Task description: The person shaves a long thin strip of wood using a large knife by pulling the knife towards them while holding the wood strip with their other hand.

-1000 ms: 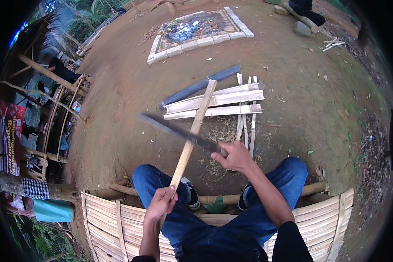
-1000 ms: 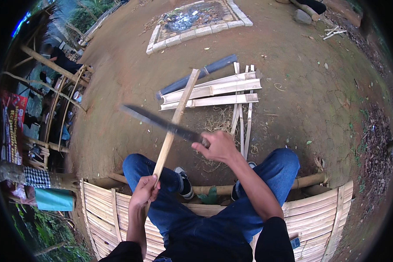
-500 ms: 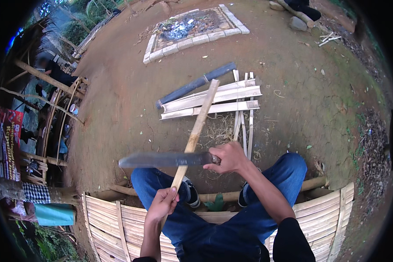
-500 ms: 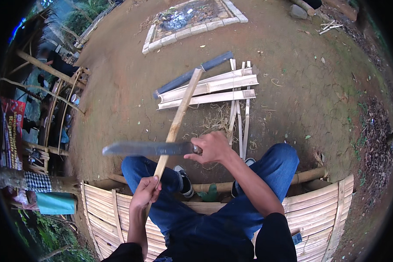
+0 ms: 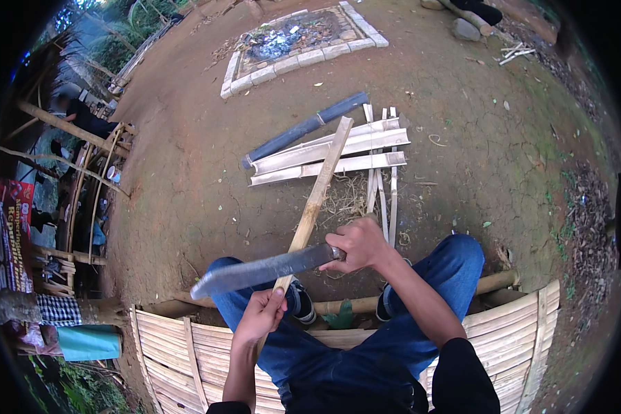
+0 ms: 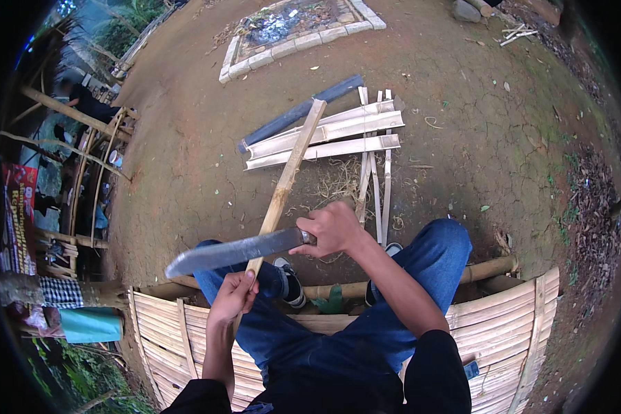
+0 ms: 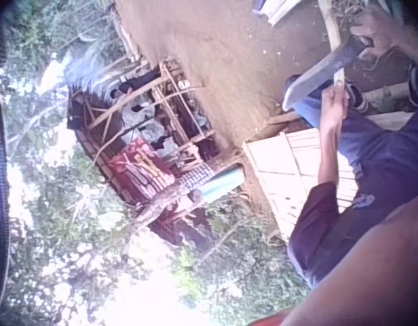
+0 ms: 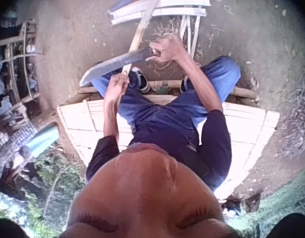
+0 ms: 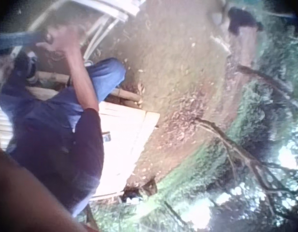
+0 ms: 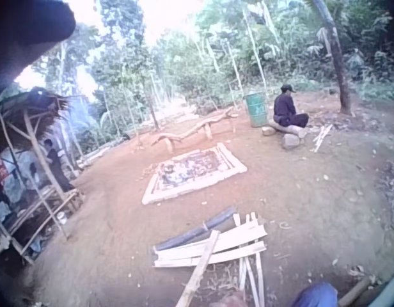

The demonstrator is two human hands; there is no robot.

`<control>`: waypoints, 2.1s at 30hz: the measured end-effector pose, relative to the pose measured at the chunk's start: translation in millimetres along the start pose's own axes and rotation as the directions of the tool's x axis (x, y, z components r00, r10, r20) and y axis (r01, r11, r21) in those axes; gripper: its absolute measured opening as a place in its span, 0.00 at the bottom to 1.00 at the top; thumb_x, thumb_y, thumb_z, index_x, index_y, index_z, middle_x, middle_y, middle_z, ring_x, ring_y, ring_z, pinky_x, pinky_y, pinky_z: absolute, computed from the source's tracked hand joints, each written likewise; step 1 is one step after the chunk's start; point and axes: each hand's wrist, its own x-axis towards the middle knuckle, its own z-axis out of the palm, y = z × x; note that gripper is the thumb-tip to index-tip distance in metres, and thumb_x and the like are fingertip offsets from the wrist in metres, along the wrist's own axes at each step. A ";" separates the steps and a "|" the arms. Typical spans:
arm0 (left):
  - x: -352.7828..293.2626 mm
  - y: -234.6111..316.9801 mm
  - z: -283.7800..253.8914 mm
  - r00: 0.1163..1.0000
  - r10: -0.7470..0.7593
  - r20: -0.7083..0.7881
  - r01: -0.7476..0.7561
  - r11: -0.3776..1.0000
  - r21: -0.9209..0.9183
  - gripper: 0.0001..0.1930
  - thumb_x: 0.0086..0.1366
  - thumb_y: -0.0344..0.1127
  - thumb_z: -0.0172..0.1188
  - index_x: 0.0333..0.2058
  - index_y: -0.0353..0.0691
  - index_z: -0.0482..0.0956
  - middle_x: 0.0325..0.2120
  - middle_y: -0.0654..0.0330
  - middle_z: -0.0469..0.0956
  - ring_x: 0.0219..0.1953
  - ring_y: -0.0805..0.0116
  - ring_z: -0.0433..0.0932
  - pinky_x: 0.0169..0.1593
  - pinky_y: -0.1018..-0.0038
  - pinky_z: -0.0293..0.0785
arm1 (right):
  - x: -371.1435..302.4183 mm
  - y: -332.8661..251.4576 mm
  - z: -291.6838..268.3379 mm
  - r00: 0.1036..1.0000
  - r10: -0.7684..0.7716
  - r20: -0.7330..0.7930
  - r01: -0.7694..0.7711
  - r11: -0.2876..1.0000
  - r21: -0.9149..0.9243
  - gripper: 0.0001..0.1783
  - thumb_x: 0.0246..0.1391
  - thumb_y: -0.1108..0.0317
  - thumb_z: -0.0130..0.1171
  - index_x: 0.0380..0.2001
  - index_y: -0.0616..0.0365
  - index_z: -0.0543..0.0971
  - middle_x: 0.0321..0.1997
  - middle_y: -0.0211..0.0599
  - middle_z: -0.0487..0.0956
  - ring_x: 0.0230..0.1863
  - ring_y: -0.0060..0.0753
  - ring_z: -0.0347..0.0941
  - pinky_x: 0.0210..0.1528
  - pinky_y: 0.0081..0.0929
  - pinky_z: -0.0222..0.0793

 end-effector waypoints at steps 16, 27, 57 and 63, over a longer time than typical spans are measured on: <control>-7.9 -7.5 -6.8 1.000 -0.006 -0.016 0.005 0.999 -0.047 0.21 0.73 0.45 0.45 0.23 0.39 0.70 0.10 0.69 0.62 0.09 0.82 0.56 0.13 0.82 0.51 | -6.5 46.1 21.5 0.979 0.149 -0.136 -0.151 0.989 -0.005 0.33 0.51 0.31 0.50 0.16 0.51 0.75 0.07 0.30 0.70 0.11 0.33 0.70 0.17 0.33 0.66; -10.6 -9.3 -2.9 0.999 0.001 -0.042 0.001 0.999 0.044 0.20 0.72 0.45 0.47 0.23 0.38 0.70 0.11 0.69 0.63 0.11 0.83 0.58 0.14 0.82 0.52 | -7.7 45.6 28.4 0.992 0.022 -0.122 -0.026 0.999 -0.032 0.31 0.52 0.32 0.51 0.18 0.51 0.76 0.07 0.29 0.69 0.10 0.31 0.71 0.15 0.30 0.66; -43.4 -11.5 -16.0 0.998 0.011 0.060 -0.011 1.000 0.000 0.20 0.72 0.47 0.47 0.24 0.39 0.71 0.12 0.72 0.61 0.11 0.83 0.56 0.15 0.83 0.50 | -4.4 95.3 1.5 0.587 0.759 -0.281 -0.741 0.644 0.190 0.35 0.55 0.32 0.47 0.15 0.55 0.71 0.10 0.35 0.68 0.13 0.28 0.68 0.17 0.30 0.64; -46.5 -1.1 -20.4 0.996 -0.006 0.090 0.003 0.999 0.035 0.20 0.72 0.47 0.48 0.24 0.40 0.72 0.13 0.72 0.64 0.12 0.85 0.57 0.16 0.84 0.51 | -1.1 82.9 -0.2 0.317 0.939 0.134 -0.402 0.005 0.916 0.33 0.61 0.33 0.39 0.18 0.52 0.63 0.10 0.22 0.58 0.07 0.16 0.52 0.08 0.18 0.47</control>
